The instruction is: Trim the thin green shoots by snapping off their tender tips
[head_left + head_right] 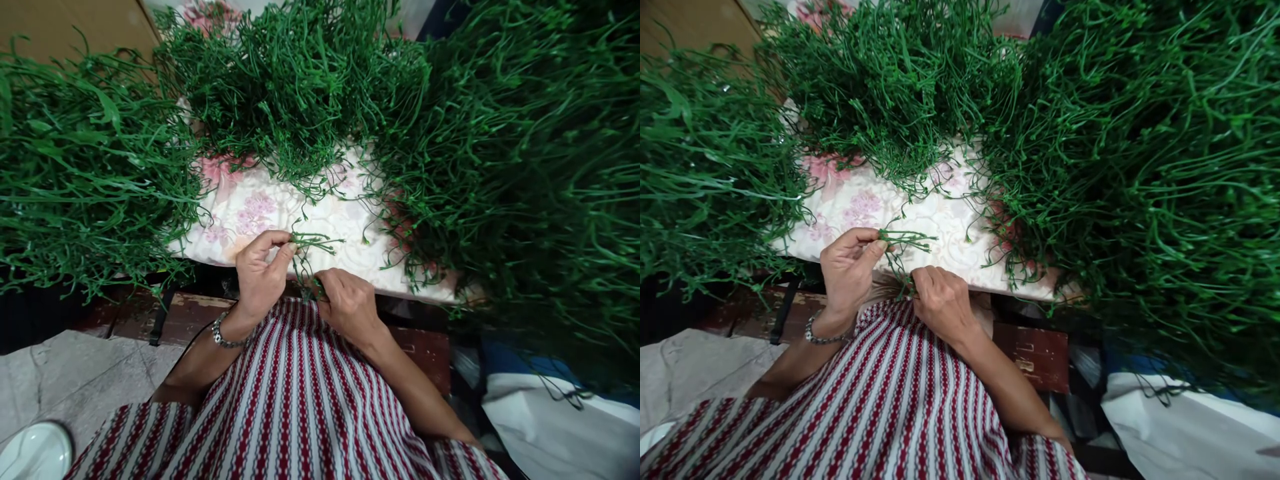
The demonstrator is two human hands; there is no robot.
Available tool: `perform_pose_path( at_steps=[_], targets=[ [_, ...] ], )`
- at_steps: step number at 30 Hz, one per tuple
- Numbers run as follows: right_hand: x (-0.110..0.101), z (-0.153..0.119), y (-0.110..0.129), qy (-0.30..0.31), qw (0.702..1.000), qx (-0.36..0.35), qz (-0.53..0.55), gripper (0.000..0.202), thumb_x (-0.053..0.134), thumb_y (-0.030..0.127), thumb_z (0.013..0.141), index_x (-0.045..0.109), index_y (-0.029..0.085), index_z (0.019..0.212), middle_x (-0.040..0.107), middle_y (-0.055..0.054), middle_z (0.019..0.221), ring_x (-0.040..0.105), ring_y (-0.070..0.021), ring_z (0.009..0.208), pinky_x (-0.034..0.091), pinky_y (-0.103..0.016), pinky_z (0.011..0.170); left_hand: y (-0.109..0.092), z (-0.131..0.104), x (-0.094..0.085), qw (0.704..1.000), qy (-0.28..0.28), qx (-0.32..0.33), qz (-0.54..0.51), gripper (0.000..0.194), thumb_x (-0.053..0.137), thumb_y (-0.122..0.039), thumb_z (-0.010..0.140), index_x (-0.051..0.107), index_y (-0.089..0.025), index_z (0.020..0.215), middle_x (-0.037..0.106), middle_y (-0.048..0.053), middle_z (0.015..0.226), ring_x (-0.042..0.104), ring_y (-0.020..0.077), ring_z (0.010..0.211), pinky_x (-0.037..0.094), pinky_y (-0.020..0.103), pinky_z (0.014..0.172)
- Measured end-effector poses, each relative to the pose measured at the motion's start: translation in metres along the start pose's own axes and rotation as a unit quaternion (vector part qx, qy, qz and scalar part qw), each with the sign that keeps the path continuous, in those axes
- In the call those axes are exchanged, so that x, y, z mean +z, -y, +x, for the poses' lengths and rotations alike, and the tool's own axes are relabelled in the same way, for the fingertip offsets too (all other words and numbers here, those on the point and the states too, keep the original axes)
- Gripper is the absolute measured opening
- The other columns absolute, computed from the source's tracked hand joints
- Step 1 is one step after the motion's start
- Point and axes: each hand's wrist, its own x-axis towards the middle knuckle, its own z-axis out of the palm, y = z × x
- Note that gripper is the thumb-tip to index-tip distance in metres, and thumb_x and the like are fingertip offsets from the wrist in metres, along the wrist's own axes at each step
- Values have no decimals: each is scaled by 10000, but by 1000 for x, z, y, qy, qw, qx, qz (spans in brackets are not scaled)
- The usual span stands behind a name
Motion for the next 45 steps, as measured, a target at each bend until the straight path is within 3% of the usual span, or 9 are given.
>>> perform_pose_path(
  at_steps=[9,12,16,22,27,35,37,41,45],
  targets=[
    [-40,5,-39,-101,991,62,65,55,530,170,836,584,160,834,640,-38,724,583,-134,645,411,-233,605,0,4,-11,993,115,-3,-23,77,581,-161,765,628,-177,823,610,-7,723,566,108,654,436,206,619],
    [-52,22,-39,-100,983,4,151,131,545,199,845,591,166,962,673,-54,878,625,-139,790,454,-229,706,-6,4,-13,981,192,22,-9,93,559,-131,767,635,-168,807,611,-2,734,555,102,670,426,199,632],
    [-39,39,-26,-16,962,-121,243,240,521,270,872,561,108,1044,664,-81,898,616,-140,844,464,-225,717,-15,0,-12,967,252,25,-33,87,539,-141,777,625,-149,787,594,7,715,545,107,665,421,203,619],
    [-27,32,-22,-26,974,-125,187,138,481,214,879,576,133,820,587,-30,671,520,-121,634,376,-232,582,-19,0,-19,954,281,86,62,80,518,-129,794,596,-146,788,573,-4,687,521,91,615,398,203,584],
    [-37,27,-26,99,958,-148,224,200,447,241,883,522,154,719,519,-5,632,453,-101,578,324,-234,554,-18,7,-28,884,415,181,115,133,492,-132,823,622,-144,800,585,11,670,517,100,622,380,215,587],
    [-36,27,-21,351,798,-271,407,288,485,175,834,379,177,565,385,46,561,385,-70,542,314,-213,550,-27,24,-36,717,678,160,9,226,485,-40,768,592,-145,599,579,17,572,505,98,547,372,227,555],
    [-41,29,-27,321,806,-245,434,268,493,182,841,413,179,585,380,46,559,389,-71,536,318,-212,541,-25,29,-38,751,649,119,-16,186,509,-77,785,630,-148,663,604,21,598,510,93,537,371,216,531],
    [-44,37,-37,77,901,-77,420,160,491,244,874,531,163,743,531,-36,787,503,-115,736,388,-246,664,-17,28,-34,892,450,3,-47,101,574,-214,796,647,-151,768,589,-3,611,466,69,493,333,189,465],
    [-27,37,-26,0,894,23,448,184,455,319,901,522,163,829,546,-20,764,511,-106,687,408,-234,642,-10,15,-19,945,313,-30,-89,98,633,-239,745,596,-149,733,554,-30,599,457,54,484,334,161,447]
  ],
)
